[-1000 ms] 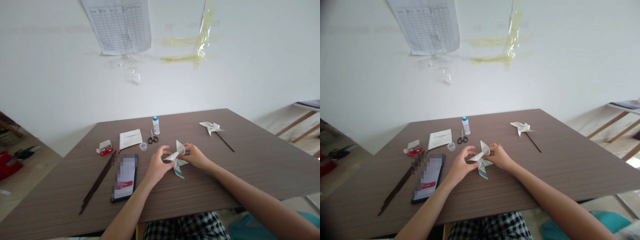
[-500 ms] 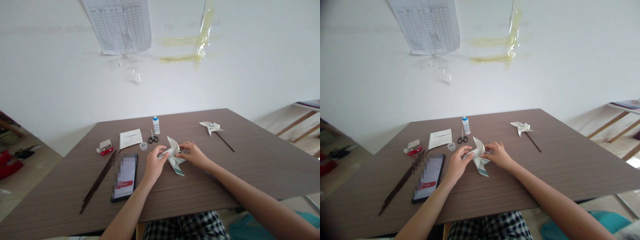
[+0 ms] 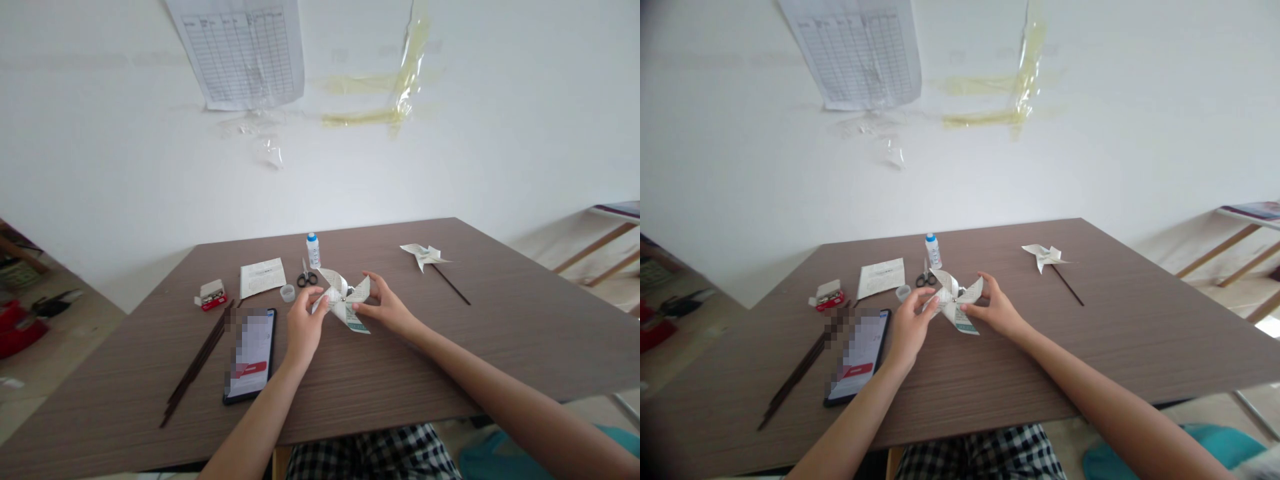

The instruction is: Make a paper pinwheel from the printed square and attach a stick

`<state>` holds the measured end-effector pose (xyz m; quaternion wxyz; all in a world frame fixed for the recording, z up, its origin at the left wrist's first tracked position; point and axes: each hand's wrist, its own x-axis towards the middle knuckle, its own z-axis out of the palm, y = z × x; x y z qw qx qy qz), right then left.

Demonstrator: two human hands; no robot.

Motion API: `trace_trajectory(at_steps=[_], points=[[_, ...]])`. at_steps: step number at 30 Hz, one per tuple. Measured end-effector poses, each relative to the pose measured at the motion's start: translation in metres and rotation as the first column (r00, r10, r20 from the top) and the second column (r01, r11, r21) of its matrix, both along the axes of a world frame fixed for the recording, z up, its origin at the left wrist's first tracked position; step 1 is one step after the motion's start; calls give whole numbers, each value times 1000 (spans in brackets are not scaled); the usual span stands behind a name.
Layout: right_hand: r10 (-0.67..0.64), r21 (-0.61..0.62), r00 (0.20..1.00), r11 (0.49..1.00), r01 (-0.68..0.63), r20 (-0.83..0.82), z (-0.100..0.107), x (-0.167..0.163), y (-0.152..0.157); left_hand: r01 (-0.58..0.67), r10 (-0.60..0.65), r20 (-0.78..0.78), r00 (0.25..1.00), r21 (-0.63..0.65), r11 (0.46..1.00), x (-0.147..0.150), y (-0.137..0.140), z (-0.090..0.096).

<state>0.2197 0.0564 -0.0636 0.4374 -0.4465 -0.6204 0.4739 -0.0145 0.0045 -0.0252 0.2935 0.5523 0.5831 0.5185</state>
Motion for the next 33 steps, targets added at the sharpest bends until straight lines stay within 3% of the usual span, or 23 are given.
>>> trace_trajectory(at_steps=[7,10,13,17,25,33], points=[[-66,11,995,998,67,-76,7,7,2,102,-99,47,994,-60,993,6,-1,-2],[-100,164,991,983,85,90,13,12,1,117,-116,23,993,-72,990,8,-1,-1],[-147,314,937,948,43,316,20,13,-2,115,-115,-5,993,-66,991,8,-2,1],[-144,372,895,928,-27,423,24,12,-4,118,-120,-33,992,-51,992,8,-3,4],[-6,208,897,974,-96,442,22,11,-2,146,-149,-39,988,-66,987,9,-4,5],[19,163,904,982,-98,426,24,10,-5,198,-201,-49,978,-67,978,11,-3,4]])
